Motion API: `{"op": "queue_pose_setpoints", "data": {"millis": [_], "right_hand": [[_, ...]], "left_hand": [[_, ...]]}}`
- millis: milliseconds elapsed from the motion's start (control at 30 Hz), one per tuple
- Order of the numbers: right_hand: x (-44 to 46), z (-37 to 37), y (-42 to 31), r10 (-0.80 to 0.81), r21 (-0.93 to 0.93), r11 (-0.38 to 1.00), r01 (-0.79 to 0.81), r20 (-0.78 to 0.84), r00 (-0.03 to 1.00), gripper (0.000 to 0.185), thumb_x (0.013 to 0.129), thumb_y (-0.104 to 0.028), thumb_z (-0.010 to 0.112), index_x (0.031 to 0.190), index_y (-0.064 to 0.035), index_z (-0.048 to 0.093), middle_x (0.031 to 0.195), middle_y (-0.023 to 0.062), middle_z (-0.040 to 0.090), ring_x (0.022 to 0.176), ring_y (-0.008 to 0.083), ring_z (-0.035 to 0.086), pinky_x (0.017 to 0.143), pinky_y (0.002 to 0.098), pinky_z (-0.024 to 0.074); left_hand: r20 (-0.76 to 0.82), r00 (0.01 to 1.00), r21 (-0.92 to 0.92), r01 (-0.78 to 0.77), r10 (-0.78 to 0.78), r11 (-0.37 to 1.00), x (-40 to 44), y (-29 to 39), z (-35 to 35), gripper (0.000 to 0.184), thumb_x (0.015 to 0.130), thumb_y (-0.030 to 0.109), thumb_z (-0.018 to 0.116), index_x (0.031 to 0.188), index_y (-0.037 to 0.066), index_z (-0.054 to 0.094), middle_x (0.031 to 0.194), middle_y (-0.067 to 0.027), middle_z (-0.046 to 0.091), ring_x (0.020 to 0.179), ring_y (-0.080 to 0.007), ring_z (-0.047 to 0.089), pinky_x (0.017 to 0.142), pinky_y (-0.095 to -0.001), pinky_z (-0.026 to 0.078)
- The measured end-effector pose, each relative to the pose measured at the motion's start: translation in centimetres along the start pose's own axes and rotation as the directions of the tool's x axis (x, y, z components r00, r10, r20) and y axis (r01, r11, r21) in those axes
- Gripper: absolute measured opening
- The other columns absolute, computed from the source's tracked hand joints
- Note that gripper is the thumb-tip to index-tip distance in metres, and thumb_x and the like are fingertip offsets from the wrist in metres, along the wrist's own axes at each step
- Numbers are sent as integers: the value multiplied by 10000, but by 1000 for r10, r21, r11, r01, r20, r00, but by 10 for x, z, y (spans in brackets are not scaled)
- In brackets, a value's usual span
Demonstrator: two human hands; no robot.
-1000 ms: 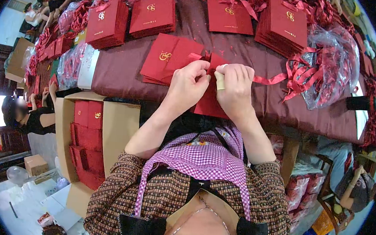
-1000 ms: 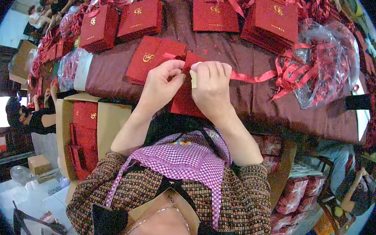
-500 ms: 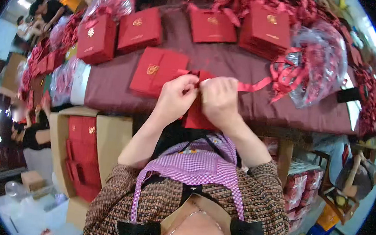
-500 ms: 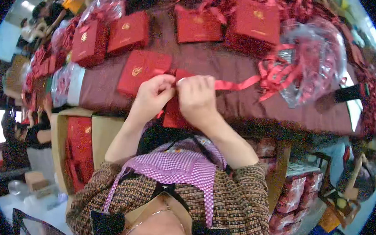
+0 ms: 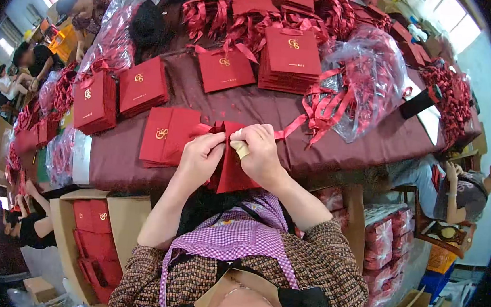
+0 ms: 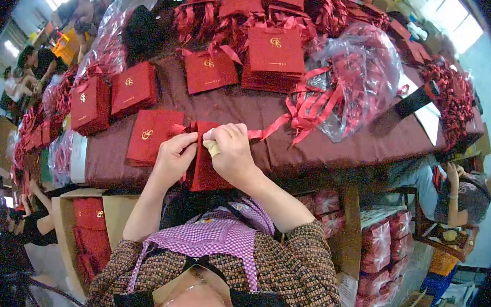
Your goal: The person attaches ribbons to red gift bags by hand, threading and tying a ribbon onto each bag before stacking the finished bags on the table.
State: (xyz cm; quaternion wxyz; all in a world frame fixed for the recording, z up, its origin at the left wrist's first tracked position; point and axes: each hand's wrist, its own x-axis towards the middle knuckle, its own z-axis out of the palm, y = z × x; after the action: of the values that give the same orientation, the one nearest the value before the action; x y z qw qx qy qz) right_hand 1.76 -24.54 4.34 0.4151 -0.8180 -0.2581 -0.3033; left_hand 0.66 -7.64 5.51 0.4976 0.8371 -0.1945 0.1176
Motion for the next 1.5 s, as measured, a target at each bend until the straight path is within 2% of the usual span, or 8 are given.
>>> {"op": "queue_pose_setpoints", "data": {"millis": [233,333,600,867,1000,1200,1333,1500], "right_hand": [[17,-23,2,17,146,988,-55,251,968,181,780,-55,663,953,-75,616,922,64,620,926,251,584,863,379,393],[37,-35,-5,-193,71,981,179,326,926,208,790,-52,645,989,-104,616,1039,65,573,1044,255,541,916,385,376],[54,-42,10,-237,236,965,117,586,775,76,824,-120,627,886,-89,598,929,89,541,916,306,533,797,394,424],[46,-42,16,-75,290,942,-167,671,738,81,822,-22,624,864,-20,554,885,83,499,852,258,537,754,312,450],[50,-36,26,-81,279,951,-133,642,763,73,814,-13,626,847,-17,561,845,80,506,815,242,538,735,309,445],[48,-33,42,-52,267,951,-156,633,772,78,801,7,623,851,-12,565,840,85,520,808,244,543,728,310,448],[50,-31,46,-39,265,949,-168,630,775,67,794,-23,614,857,-30,593,832,111,531,795,282,547,706,338,451],[46,-28,57,-23,258,946,-198,660,750,58,803,-39,614,858,-30,597,835,113,537,809,286,553,716,344,455]], "left_hand": [[1,999,-18,52,-52,999,1,-1,-6,126,806,11,618,927,-25,631,890,-177,660,830,-318,652,736,-366,514],[93,996,40,-4,0,999,5,12,-8,112,806,12,618,912,-26,622,860,-168,650,823,-318,641,721,-369,505],[123,992,39,-19,14,999,3,10,-13,71,781,9,602,849,-14,605,811,-165,630,799,-309,632,706,-364,495],[62,863,-608,431,-502,667,11,-37,-42,87,899,127,593,902,51,635,789,25,626,669,-36,521,594,-192,415],[-150,943,-139,277,-297,951,13,-37,-43,252,930,111,549,1151,-11,552,970,-50,629,873,-118,590,782,-265,482],[396,860,-99,388,-321,916,-17,-17,-46,352,894,188,593,1180,-10,538,856,-115,646,832,-150,607,780,-307,480],[434,796,-80,501,-422,862,-22,-28,-48,361,872,154,601,1200,17,543,734,-69,606,646,-123,571,614,-276,454],[311,853,-776,483,-419,407,-9,-32,-65,444,912,106,546,1332,20,434,981,-112,640,774,-175,630,658,-279,511]]}}
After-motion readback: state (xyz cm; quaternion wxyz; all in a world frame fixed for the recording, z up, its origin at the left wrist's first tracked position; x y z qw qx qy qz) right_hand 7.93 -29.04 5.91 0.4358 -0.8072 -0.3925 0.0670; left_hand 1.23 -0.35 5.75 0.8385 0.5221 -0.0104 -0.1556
